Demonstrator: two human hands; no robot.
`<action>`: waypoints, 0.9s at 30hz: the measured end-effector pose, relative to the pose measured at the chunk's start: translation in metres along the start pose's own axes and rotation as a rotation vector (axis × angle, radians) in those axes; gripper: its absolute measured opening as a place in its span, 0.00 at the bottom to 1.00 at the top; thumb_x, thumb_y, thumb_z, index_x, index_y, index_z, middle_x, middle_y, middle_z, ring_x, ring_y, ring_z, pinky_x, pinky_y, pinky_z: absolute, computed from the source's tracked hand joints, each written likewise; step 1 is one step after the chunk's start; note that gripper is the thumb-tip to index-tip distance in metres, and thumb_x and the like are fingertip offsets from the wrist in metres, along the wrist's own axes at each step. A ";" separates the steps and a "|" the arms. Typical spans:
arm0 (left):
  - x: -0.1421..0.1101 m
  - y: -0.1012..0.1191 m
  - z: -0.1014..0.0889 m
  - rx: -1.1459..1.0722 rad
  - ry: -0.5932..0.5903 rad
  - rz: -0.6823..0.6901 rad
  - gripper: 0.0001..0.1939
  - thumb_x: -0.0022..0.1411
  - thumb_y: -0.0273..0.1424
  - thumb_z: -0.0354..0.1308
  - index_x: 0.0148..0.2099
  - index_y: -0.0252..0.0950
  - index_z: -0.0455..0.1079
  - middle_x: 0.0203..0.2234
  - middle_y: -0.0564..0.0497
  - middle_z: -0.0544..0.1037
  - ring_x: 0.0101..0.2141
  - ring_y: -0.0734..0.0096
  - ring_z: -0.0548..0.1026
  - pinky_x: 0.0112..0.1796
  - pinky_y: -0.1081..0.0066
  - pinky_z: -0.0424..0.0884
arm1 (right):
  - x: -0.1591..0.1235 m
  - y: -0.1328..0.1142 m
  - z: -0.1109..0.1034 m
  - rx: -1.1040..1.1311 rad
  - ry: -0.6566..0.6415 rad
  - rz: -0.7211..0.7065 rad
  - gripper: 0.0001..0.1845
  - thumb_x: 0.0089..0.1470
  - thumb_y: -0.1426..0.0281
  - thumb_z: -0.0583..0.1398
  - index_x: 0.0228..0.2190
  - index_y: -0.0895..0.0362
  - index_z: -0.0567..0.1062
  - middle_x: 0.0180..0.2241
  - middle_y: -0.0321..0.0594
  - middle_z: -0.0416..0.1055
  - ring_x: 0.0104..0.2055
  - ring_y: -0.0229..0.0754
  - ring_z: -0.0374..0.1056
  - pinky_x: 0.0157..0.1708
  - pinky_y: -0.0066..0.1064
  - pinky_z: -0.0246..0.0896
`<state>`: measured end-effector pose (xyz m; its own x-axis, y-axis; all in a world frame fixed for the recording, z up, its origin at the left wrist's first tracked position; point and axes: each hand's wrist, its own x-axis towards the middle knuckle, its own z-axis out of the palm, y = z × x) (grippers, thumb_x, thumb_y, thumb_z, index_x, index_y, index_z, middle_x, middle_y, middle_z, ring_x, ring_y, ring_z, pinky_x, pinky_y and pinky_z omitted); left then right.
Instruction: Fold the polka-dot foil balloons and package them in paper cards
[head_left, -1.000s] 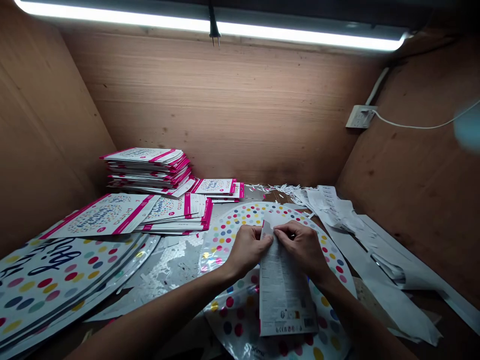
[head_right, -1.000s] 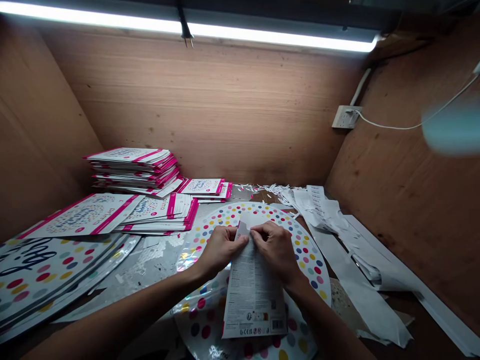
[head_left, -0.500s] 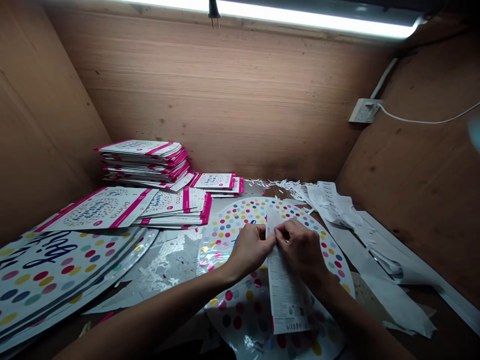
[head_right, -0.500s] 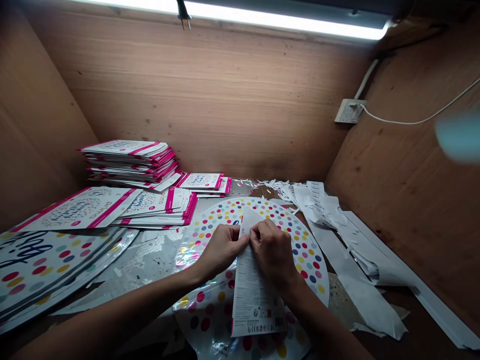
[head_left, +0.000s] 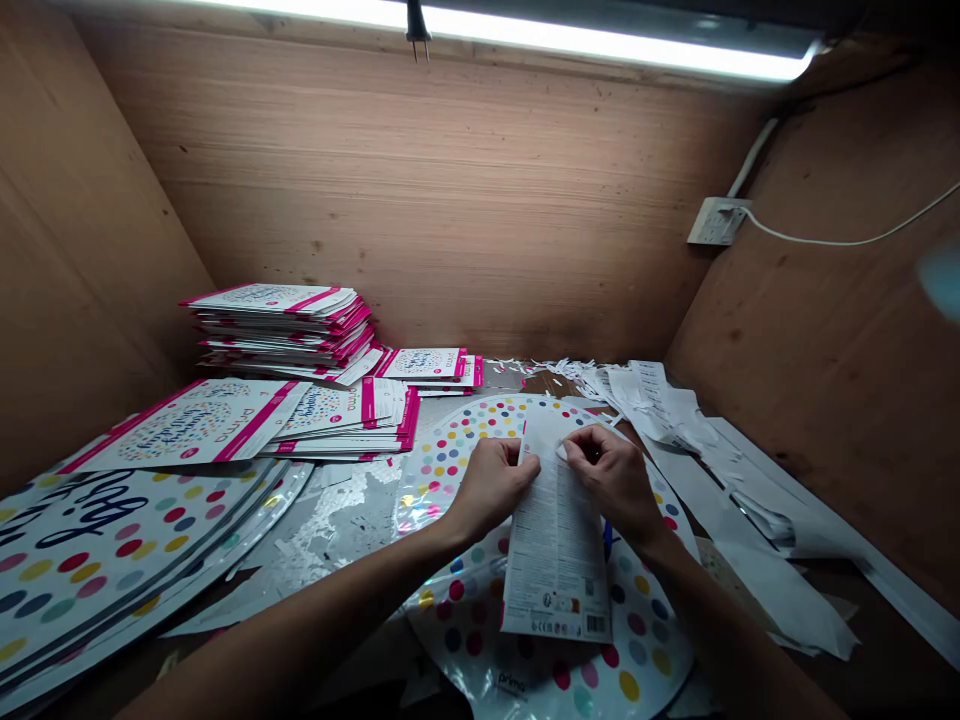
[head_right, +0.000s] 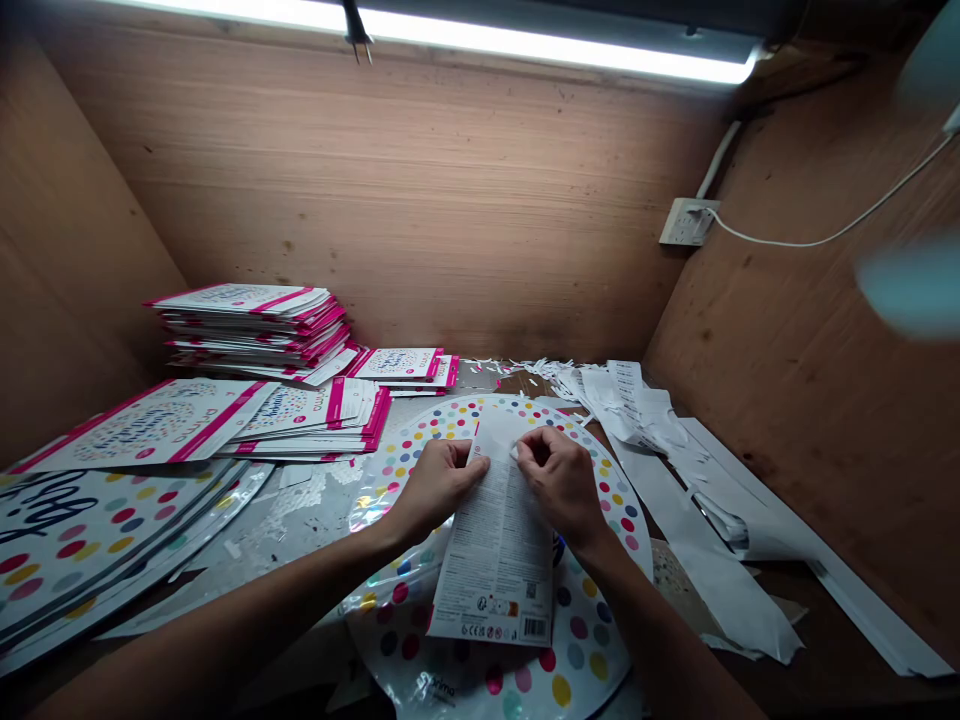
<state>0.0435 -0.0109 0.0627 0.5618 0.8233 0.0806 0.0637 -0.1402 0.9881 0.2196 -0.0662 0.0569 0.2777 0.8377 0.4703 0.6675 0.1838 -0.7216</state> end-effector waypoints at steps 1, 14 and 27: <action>0.002 0.000 -0.002 -0.006 0.008 0.001 0.12 0.58 0.35 0.56 0.28 0.31 0.69 0.21 0.54 0.67 0.21 0.78 0.61 0.22 0.77 0.52 | 0.005 0.008 -0.006 -0.031 0.029 0.021 0.11 0.59 0.62 0.58 0.32 0.55 0.77 0.31 0.40 0.77 0.32 0.45 0.72 0.34 0.33 0.65; 0.033 -0.021 -0.053 0.235 -0.117 -0.107 0.37 0.46 0.32 0.68 0.59 0.29 0.66 0.35 0.45 0.79 0.33 0.62 0.78 0.34 0.69 0.71 | 0.024 0.050 0.015 -0.044 -0.312 0.029 0.33 0.55 0.68 0.61 0.62 0.57 0.66 0.49 0.46 0.77 0.49 0.47 0.73 0.50 0.39 0.66; 0.068 -0.030 -0.072 0.975 -0.607 0.185 0.47 0.48 0.36 0.73 0.68 0.39 0.59 0.51 0.43 0.72 0.54 0.51 0.69 0.52 0.62 0.64 | 0.008 0.034 0.038 -0.378 -0.449 -0.127 0.09 0.57 0.72 0.59 0.38 0.55 0.80 0.35 0.41 0.72 0.39 0.45 0.69 0.36 0.31 0.59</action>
<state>0.0204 0.0886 0.0480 0.9148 0.3845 -0.1239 0.3990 -0.8118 0.4263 0.2185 -0.0336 0.0175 -0.0847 0.9715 0.2212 0.8987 0.1704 -0.4042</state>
